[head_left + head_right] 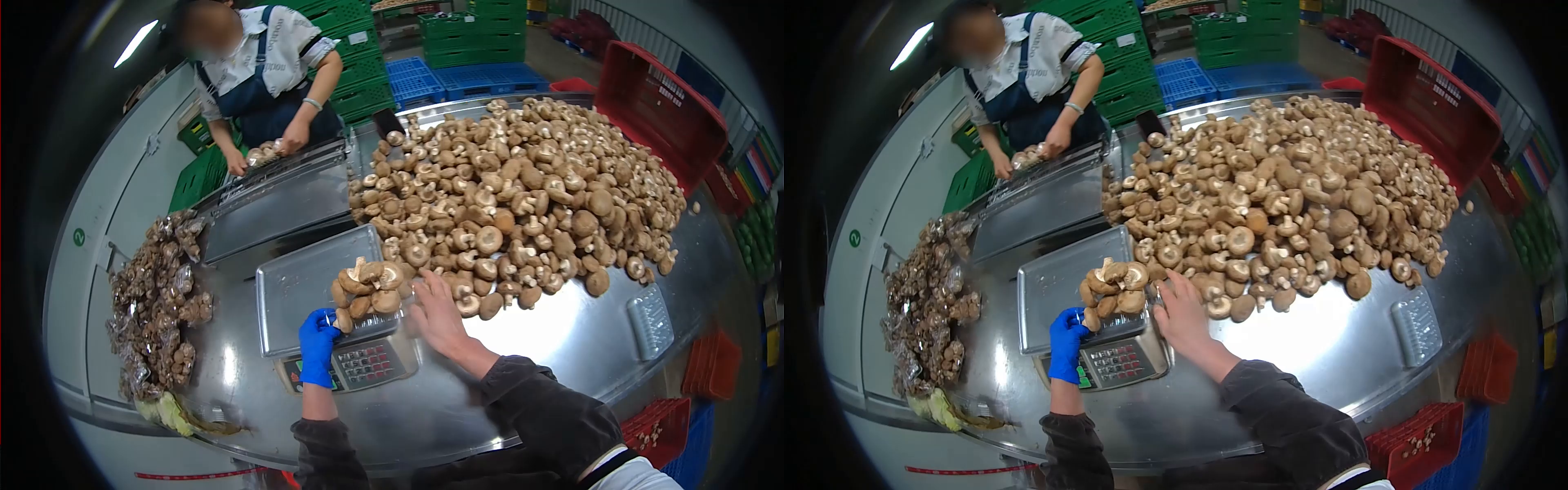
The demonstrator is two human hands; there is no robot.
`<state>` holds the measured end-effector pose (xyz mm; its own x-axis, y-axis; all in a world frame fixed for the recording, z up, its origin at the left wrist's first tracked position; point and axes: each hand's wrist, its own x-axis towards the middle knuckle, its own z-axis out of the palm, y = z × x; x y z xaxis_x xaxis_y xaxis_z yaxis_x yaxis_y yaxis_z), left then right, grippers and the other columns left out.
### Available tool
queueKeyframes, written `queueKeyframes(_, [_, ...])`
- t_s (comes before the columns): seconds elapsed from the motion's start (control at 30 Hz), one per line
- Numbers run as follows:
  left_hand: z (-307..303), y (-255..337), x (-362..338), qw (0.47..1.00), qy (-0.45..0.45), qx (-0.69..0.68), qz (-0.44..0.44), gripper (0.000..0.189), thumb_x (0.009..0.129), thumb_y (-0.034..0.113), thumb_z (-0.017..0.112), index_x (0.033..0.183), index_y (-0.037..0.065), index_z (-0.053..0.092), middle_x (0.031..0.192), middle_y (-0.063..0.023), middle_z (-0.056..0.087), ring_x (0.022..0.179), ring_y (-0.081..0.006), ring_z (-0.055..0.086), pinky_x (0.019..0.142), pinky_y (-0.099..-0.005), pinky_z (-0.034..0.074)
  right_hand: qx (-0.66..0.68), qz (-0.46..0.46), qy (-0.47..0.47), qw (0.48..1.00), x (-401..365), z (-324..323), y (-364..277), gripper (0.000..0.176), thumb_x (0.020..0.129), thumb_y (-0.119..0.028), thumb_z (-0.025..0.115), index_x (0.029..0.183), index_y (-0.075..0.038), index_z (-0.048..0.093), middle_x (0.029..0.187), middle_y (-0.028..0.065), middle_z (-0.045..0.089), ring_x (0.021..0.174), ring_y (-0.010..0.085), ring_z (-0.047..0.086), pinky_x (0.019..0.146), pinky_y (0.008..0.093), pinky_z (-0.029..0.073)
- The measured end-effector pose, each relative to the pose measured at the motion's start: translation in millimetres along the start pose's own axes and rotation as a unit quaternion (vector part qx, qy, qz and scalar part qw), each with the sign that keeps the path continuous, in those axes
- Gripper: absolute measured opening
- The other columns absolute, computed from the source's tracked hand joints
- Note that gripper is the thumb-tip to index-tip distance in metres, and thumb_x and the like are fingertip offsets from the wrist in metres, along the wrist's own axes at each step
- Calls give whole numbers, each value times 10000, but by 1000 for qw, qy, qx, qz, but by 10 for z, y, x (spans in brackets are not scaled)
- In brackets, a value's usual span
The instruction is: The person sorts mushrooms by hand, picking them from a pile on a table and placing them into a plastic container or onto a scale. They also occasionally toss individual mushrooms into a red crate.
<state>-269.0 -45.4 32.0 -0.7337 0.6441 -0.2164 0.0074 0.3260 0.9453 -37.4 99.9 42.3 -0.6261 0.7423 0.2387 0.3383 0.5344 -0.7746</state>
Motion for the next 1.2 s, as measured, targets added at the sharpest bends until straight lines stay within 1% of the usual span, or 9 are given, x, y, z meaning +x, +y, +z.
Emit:
queueKeyframes(0.1, [-206, -154, 96, 986, 68, 139, 62, 322, 726, -37, 681, 1039, 29, 647, 884, -54, 679, 780, -131, 633, 716, -270, 522, -52, -34, -14, 998, 109, 248, -89, 439, 899, -182, 543, 1272, 45, 506, 1464, 203, 329, 1380, 382, 269, 1111, 449, 291])
queueKeyframes(0.33, [-608, -317, 112, 989, 65, 106, 78, 307, 757, 21, 702, 1059, 38, 647, 864, -44, 679, 786, -128, 626, 738, -292, 519, -42, -40, -71, 996, 184, 352, -140, 623, 889, -217, 586, 1395, 43, 331, 1472, 243, 288, 1399, 395, 234, 1149, 435, 240])
queueKeyframes(0.43, [-710, 7, 9, 957, 77, 278, 29, 295, 817, 107, 684, 1100, 36, 641, 915, -72, 687, 836, -166, 649, 768, -300, 520, -22, -45, -73, 996, 226, 258, -187, 690, 890, -278, 631, 1407, 41, 303, 1470, 241, 286, 1381, 395, 273, 1127, 454, 280])
queueKeyframes(0.5, [-625, 252, -34, 937, 161, 279, 131, 336, 871, 171, 650, 1181, 46, 617, 1053, -118, 676, 942, -211, 657, 815, -326, 518, -6, -84, -75, 994, 314, 189, -282, 768, 872, -301, 649, 1443, 26, 251, 1482, 249, 260, 1393, 405, 248, 1145, 447, 251])
queueKeyframes(0.57, [-426, 528, -67, 960, 112, 154, 204, 390, 898, 213, 644, 1257, 72, 585, 1200, -162, 625, 1091, -267, 617, 911, -360, 485, -13, -108, -82, 991, 409, 247, -311, 871, 827, -314, 708, 1461, 17, 212, 1488, 251, 245, 1395, 413, 240, 1148, 452, 247])
queueKeyframes(0.73, [-62, 665, 107, 863, -9, 309, 399, 526, 908, 251, 629, 1376, 66, 476, 1405, -177, 471, 1314, -335, 435, 1068, -415, 356, -37, -154, -100, 982, 627, 367, -573, 1009, 726, -266, 805, 1491, -63, 180, 1519, 251, 176, 1409, 420, 203, 1155, 461, 232])
queueKeyframes(0.93, [14, 395, 183, 826, -14, 381, 416, 567, 841, 275, 690, 1336, 70, 508, 1355, -191, 498, 1271, -391, 456, 1047, -451, 380, -79, -211, -107, 968, 676, 492, -431, 973, 634, -119, 816, 1453, -122, 291, 1320, 200, 433, 1268, 394, 389, 1075, 474, 321])
queueKeyframes(1.03, [8, 288, 225, 831, -13, 369, 417, 575, 804, 265, 712, 1308, 62, 525, 1319, -172, 527, 1232, -390, 485, 1029, -459, 386, -63, -203, -128, 969, 652, 439, -417, 929, 631, -72, 809, 1421, -139, 325, 1336, 193, 415, 1266, 393, 404, 1065, 461, 356])
queueKeyframes(1.2, [71, 358, 173, 811, -22, 399, 427, 574, 788, 241, 703, 1299, 51, 524, 1338, -164, 513, 1243, -402, 463, 1031, -473, 373, -79, -188, -192, 960, 688, 367, -411, 961, 670, -194, 830, 1454, -144, 277, 1401, 204, 387, 1347, 400, 337, 1103, 463, 312])
